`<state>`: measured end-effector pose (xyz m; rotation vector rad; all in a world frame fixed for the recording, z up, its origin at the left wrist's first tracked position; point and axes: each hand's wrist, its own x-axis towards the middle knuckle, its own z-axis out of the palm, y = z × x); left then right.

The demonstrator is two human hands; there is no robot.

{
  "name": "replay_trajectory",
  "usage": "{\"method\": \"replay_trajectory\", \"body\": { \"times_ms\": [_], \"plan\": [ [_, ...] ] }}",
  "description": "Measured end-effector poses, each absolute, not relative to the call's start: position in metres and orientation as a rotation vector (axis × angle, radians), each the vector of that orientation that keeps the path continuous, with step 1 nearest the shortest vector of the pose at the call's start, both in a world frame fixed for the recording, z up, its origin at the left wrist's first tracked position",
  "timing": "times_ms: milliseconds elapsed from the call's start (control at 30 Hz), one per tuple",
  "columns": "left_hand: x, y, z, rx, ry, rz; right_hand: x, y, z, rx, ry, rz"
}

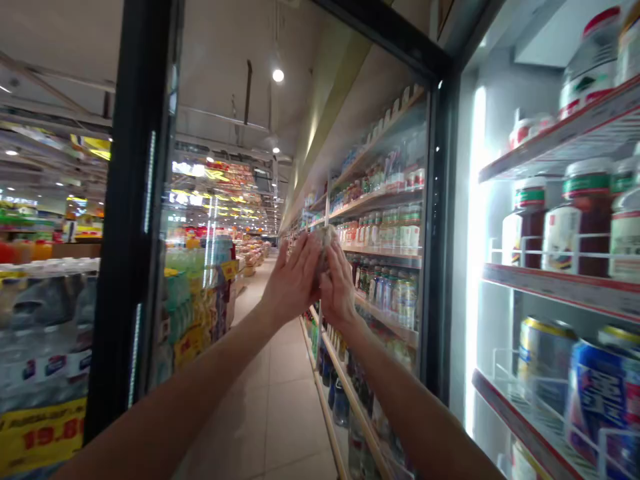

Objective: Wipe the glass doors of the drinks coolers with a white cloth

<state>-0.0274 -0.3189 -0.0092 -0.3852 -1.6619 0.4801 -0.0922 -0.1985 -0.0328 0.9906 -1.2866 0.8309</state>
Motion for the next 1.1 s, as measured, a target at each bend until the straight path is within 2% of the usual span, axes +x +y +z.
{"method": "replay_trajectory", "body": {
  "times_ms": [167,300,500,633,767,833,1000,1100],
  "plan": [
    [-0.005,-0.332,-0.036,-0.269,-1.658,0.389,-0.075,-0.216,-0.014,0.783,-1.486,0.64],
    [-0.002,-0.327,-0.038,-0.271,-1.675,0.399,-0.114,-0.169,-0.013,0.72,-1.457,0.565],
    [-0.01,-0.325,-0.036,-0.208,-1.717,0.406,-0.197,-0.06,-0.017,0.217,-1.488,0.903],
    [-0.015,-0.328,-0.038,-0.197,-1.692,0.398,-0.169,-0.114,-0.021,0.403,-1.457,0.796],
    [-0.02,-0.325,-0.058,-0.139,-1.646,0.35,-0.134,-0.173,-0.038,0.886,-1.388,0.422],
    [-0.021,-0.322,-0.073,-0.131,-1.65,0.334,-0.141,-0.16,-0.047,0.872,-1.418,0.423],
    [-0.022,-0.319,-0.09,-0.143,-1.708,0.304,-0.177,-0.102,-0.064,0.379,-1.463,0.799],
    [-0.022,-0.32,-0.088,-0.143,-1.717,0.293,-0.16,-0.129,-0.083,0.531,-1.442,0.707]
  ]
}}
